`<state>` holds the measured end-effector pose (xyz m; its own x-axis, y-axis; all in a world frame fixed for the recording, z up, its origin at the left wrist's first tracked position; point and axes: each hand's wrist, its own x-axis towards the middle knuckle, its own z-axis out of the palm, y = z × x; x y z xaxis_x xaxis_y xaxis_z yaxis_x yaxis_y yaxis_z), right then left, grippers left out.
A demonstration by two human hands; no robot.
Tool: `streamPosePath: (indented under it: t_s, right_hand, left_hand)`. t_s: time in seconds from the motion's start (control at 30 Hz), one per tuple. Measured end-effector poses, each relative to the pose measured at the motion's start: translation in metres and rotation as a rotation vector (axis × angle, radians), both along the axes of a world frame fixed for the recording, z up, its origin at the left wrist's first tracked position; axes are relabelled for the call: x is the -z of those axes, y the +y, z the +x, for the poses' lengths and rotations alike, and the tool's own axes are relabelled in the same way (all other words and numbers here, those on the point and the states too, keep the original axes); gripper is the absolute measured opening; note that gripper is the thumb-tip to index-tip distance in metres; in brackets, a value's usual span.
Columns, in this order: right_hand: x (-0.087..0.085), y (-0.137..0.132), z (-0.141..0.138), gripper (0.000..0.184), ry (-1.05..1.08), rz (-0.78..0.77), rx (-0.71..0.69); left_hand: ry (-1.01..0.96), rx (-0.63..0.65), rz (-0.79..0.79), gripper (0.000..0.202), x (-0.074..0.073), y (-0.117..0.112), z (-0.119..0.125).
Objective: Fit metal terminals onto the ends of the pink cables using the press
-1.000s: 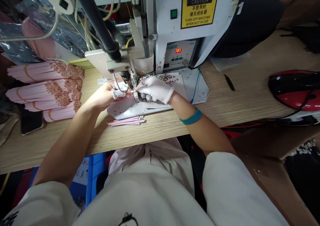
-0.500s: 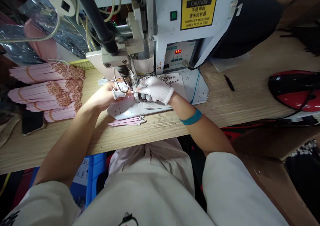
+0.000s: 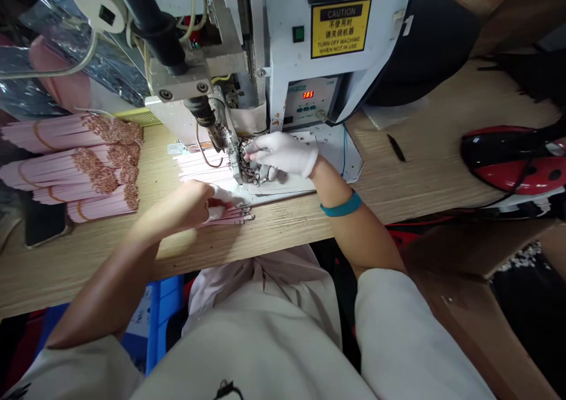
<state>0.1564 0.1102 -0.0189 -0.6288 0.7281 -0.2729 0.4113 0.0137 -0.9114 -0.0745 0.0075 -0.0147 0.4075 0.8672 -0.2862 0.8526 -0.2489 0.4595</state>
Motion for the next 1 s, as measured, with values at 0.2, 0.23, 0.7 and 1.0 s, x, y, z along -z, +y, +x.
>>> streamPosePath:
  t_s: [0.2,0.23,0.7,1.0]
  right_hand:
    - [0.000,0.004,0.004,0.014,-0.185,0.402,0.096]
    - [0.001,0.004,0.003,0.011,-0.194,0.470,0.068]
    - [0.008,-0.008,-0.017,0.005,0.006,0.112,0.147]
    - [0.006,-0.014,-0.032,0.013,0.289,-0.165,0.180]
  left_hand:
    - [0.089,-0.153,0.216,0.023,0.008,0.007,-0.003]
    - [0.113,-0.182,0.290,0.025,0.008,0.010,-0.006]
    - [-0.199,-0.266,0.233,0.013,0.012,0.026,-0.007]
    - [-0.349,-0.317,0.203,0.020,0.011,0.030,-0.014]
